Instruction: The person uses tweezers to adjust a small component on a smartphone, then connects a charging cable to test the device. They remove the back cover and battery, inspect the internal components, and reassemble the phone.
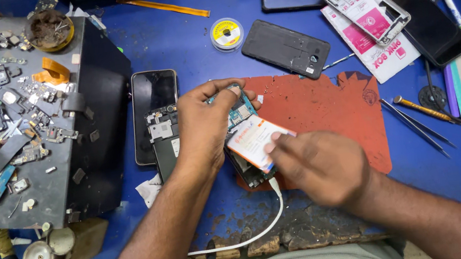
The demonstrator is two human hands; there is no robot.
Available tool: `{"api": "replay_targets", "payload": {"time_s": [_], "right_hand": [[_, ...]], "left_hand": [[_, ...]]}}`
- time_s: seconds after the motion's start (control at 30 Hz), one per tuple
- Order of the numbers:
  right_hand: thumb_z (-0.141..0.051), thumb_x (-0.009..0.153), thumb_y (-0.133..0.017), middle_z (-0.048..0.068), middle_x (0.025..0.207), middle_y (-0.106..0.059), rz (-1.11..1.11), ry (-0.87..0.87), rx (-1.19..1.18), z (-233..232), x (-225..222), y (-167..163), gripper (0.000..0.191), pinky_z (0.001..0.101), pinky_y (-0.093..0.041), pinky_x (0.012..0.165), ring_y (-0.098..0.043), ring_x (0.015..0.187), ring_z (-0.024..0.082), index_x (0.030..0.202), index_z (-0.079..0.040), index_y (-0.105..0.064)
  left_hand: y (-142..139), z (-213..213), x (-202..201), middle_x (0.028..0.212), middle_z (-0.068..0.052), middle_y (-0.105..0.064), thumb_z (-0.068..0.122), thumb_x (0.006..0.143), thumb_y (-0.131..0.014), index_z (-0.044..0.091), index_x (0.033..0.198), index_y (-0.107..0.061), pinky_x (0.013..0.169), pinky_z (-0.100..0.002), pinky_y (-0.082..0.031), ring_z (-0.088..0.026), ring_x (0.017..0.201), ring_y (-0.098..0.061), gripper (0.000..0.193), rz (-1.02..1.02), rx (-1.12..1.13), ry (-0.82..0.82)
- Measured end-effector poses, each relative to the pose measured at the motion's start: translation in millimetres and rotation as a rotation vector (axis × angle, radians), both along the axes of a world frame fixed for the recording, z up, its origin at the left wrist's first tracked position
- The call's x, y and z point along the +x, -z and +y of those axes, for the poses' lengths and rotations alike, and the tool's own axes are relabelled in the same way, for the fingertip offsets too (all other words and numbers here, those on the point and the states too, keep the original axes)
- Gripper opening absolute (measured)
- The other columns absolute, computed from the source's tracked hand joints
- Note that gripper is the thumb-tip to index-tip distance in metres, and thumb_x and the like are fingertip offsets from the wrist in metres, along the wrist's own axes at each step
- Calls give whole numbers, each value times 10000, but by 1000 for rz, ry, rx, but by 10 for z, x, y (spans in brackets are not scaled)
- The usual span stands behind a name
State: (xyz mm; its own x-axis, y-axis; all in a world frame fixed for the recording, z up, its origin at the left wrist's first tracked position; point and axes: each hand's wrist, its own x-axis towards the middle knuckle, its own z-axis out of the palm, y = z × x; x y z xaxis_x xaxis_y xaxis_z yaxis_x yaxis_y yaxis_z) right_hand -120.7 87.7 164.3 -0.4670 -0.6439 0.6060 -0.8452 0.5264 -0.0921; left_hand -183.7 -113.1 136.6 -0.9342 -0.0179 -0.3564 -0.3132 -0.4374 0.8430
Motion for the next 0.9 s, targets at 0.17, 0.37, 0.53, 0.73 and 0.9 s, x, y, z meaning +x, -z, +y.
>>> {"api": "replay_targets", "payload": {"time_s": [0.17, 0.37, 0.53, 0.73, 0.9], "right_hand": [[-85, 985, -707, 193, 1158, -726, -1098, 156, -968, 231, -92, 302, 204, 350, -655, 826, -750, 970, 267, 1146, -59, -585], [-86, 997, -754, 233, 1209, -681, -1622, -489, -1398, 443, -218, 436, 262, 378, -604, 850, -713, 1018, 305, 1195, -55, -585], [-250, 946, -805, 292, 1024, -684, -1620, -536, -1216, 539, 90, 192, 220, 532, -604, 753, -675, 982, 430, 985, -92, -658], [-247, 1019, -568, 314, 996, -678, -1459, -1340, -1080, 433, 264, 94, 236, 556, -620, 588, -723, 766, 443, 1109, -65, -689], [-218, 1039, -545, 308, 940, -678, -1426, -1220, -1194, 360, 422, 44, 214, 497, -585, 496, -694, 658, 390, 1162, -97, -671]], "left_hand": [[-30, -55, -13, 872, -202, -759, 2, 913, -621, -106, 1042, -698, 625, -347, -651, -253, 753, -785, 186, -2, -5, -31], [-60, -49, -44, 869, -201, -755, -8, 901, -622, -110, 1047, -700, 630, -347, -656, -261, 753, -783, 194, 19, -11, -18], [-85, -59, -78, 872, -204, -754, -8, 894, -618, -113, 1044, -699, 632, -352, -655, -270, 765, -790, 200, 15, -1, -21], [-67, -61, -94, 878, -202, -756, -8, 890, -616, -109, 1052, -703, 638, -357, -651, -268, 770, -784, 211, 32, -1, -20], [-61, -71, -89, 881, -200, -755, -16, 888, -613, -111, 1054, -704, 643, -351, -648, -263, 773, -785, 211, 33, 10, -19]]}}
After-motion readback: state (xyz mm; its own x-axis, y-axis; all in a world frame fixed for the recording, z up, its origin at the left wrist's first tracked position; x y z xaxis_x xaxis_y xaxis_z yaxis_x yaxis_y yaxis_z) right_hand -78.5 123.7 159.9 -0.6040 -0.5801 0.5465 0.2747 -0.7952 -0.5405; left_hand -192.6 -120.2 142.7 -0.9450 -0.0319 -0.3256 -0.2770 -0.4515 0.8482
